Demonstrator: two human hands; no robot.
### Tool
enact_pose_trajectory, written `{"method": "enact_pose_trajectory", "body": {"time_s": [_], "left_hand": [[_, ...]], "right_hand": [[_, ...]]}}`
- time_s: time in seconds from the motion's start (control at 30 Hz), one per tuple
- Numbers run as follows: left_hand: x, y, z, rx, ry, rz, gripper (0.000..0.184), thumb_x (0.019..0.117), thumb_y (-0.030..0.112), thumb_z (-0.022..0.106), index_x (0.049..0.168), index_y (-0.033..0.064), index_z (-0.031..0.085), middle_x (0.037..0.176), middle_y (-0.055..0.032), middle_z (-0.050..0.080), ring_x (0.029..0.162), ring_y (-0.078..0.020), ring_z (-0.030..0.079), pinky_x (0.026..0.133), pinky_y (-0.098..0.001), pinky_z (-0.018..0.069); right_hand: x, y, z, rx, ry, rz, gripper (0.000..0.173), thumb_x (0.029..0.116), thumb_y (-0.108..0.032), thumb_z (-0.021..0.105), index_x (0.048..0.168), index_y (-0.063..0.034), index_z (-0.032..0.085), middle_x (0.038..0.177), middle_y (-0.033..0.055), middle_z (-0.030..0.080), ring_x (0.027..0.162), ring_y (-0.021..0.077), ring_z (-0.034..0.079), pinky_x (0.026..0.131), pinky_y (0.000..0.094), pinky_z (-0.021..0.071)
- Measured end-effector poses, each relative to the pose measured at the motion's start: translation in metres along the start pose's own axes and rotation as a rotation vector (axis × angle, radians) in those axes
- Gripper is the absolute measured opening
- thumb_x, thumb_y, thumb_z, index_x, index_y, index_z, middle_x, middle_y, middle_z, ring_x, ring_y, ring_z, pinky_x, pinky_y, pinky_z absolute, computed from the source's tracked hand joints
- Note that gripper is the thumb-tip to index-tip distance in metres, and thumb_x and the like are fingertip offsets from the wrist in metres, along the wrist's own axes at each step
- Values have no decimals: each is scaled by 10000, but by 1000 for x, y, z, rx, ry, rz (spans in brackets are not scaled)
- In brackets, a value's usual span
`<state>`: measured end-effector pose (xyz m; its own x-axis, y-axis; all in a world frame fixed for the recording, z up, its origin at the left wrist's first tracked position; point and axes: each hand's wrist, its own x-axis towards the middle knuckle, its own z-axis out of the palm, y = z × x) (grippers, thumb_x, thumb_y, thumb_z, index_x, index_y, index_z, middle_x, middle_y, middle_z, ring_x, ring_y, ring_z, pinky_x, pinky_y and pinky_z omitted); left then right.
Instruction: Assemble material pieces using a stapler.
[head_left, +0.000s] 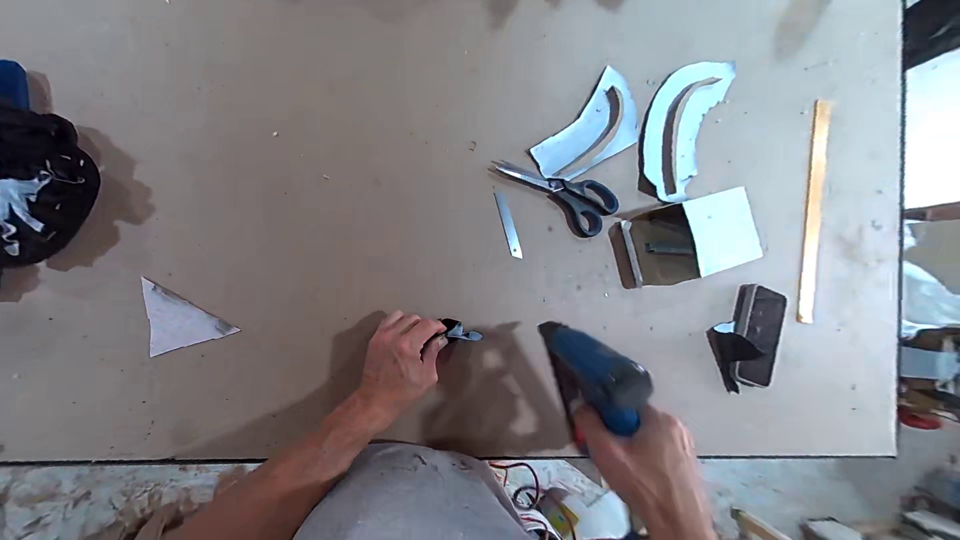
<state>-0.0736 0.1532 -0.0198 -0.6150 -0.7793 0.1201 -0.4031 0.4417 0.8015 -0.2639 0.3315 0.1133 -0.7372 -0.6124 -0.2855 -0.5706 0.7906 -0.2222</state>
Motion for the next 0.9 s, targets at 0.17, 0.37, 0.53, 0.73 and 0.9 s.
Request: {"method": "enact_pose_trajectory", "body": {"time_s": [0.17, 0.37, 0.53, 0.73, 0.9], "left_hand": [[3, -4, 0, -23, -21, 33, 183, 981, 186, 614, 1009, 125, 785, 860, -3, 724, 817, -166, 662, 749, -334, 561], [4, -6, 0, -41, -19, 37, 179, 997, 189, 608, 999, 122, 774, 826, -4, 704, 792, -166, 648, 721, -321, 552], [4, -6, -1, -41, -37, 56, 171, 996, 174, 607, 1003, 120, 770, 861, 0, 727, 807, -165, 659, 726, -317, 551], [6, -5, -7, -130, -1, -3, 122, 954, 145, 669, 993, 120, 783, 882, 14, 735, 833, -132, 665, 771, -301, 561], [23, 36, -47, -704, -114, -301, 100, 969, 84, 677, 1051, 71, 731, 887, -22, 737, 739, -114, 702, 663, -291, 616]], "right_hand": [[-42, -57, 7, 141, -192, 26, 262, 804, -397, 715, 806, -134, 717, 651, -30, 667, 578, 99, 653, 516, 410, 540], [-32, -74, 29, 53, -168, -49, 230, 777, -418, 668, 789, -192, 709, 608, -83, 620, 540, 60, 608, 479, 363, 490], [-28, -78, 30, 12, -186, -52, 234, 756, -425, 652, 777, -200, 709, 604, -79, 623, 544, 75, 622, 483, 374, 497], [-22, -32, 18, -170, 5, 69, 446, 847, -349, 679, 1173, -46, 700, 769, 161, 702, 690, 383, 688, 593, 622, 505], [-2, -21, 29, 52, 71, -194, 705, 872, -599, 644, 1340, -72, 670, 1198, 186, 693, 1029, 366, 688, 807, 606, 563]]}}
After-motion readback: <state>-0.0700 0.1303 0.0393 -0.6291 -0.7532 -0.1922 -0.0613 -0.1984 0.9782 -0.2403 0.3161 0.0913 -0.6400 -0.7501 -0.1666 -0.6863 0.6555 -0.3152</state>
